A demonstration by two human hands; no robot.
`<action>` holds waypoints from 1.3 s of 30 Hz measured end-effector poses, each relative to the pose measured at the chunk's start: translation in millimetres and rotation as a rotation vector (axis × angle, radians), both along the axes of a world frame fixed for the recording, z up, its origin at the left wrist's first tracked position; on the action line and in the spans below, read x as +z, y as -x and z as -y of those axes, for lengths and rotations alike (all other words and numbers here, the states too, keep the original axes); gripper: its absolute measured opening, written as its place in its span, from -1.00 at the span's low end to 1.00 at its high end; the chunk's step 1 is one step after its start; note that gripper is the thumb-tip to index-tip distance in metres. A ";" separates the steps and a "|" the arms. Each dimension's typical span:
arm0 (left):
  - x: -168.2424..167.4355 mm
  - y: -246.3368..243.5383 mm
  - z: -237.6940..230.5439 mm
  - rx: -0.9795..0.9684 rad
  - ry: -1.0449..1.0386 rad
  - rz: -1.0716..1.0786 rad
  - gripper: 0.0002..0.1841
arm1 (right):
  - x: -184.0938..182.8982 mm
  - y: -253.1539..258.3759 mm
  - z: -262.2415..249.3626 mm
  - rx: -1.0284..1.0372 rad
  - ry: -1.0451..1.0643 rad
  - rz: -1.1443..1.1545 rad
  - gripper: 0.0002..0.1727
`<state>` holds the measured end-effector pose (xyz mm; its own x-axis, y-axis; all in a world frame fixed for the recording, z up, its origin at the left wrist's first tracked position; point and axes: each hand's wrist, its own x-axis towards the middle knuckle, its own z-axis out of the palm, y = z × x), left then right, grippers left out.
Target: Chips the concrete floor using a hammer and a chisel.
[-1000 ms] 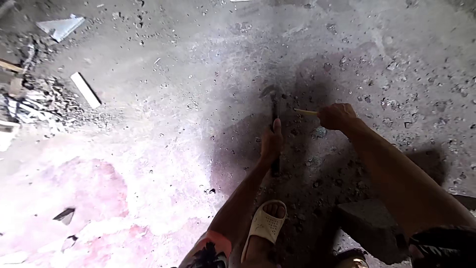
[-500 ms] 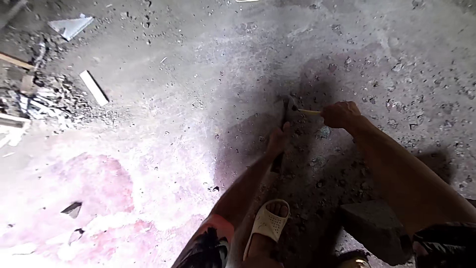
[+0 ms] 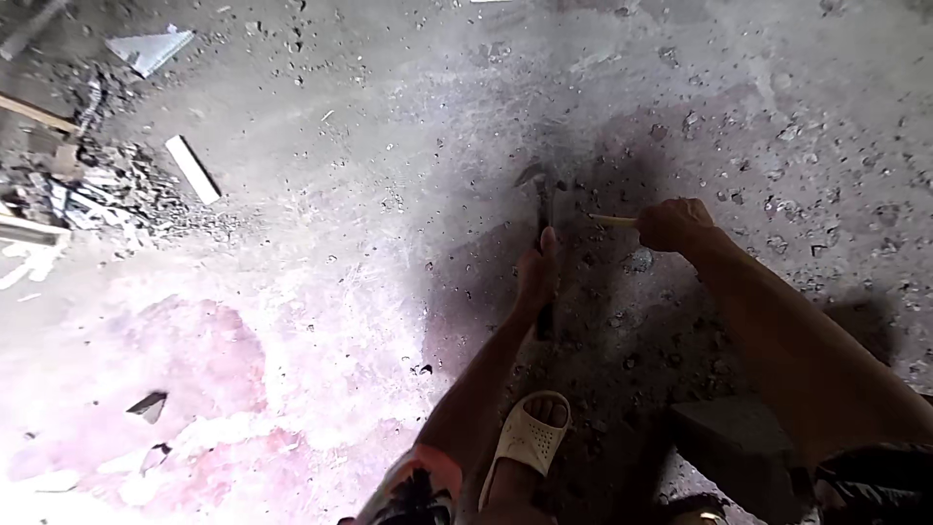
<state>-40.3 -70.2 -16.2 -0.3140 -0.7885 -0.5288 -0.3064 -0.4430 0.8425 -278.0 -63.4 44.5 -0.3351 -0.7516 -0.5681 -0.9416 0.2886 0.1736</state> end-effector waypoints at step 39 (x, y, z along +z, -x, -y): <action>-39.7 -43.7 -16.1 -0.112 -0.201 -0.051 -0.25 | -35.1 50.6 -76.1 -0.373 0.209 0.304 -0.49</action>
<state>3.5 -54.1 -55.9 -0.4243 -0.6277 -0.6527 -0.3224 -0.5688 0.7566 -328.6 12.7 9.4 -0.4449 -0.7203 -0.5323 -0.7673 0.6130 -0.1882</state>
